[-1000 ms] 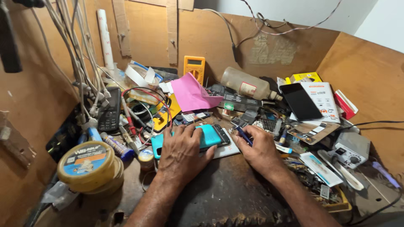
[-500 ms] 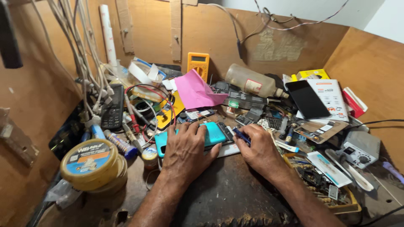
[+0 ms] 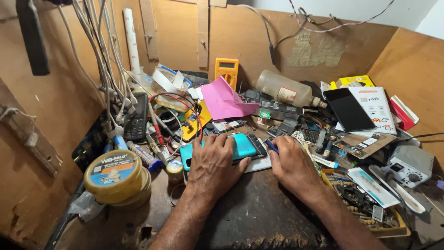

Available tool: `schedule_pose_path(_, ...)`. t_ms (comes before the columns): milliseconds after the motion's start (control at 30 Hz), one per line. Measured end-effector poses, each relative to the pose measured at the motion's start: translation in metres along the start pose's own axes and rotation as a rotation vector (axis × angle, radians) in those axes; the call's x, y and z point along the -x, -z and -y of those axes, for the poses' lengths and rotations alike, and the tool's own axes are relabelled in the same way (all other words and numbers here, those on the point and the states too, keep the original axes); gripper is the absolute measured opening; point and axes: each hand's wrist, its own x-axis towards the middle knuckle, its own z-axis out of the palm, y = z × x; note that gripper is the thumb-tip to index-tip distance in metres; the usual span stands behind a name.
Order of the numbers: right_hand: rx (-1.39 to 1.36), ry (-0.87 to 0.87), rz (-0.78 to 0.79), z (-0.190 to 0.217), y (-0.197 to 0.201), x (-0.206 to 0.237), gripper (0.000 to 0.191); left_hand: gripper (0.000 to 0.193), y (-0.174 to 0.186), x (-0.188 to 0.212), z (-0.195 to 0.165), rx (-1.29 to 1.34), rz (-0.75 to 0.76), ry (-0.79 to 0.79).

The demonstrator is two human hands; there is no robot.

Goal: The person uses a small screwdriver to remove screws from the back of a teal smartphone. They then lift the back cover, disconnect the battery, and place the cover aside. The person continues to manipulate the internal components with the screwdriver.

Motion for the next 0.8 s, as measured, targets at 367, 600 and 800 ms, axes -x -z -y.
schedule_pose_path(367,-0.122,-0.011,0.275,0.010,0.021,0.016,0.022,0.054,-0.001,0.000,0.001,-0.001,0.003,-0.018)
schedule_pose_path(600,-0.150,-0.150,0.109,-0.006,0.027,0.011,0.024,0.065,-0.001,-0.001,0.001,-0.028,-0.002,-0.008)
schedule_pose_path(800,-0.560,-0.224,-0.060,-0.021,0.034,-0.010,0.021,0.063,0.004,-0.001,-0.002,-0.041,0.106,0.041)
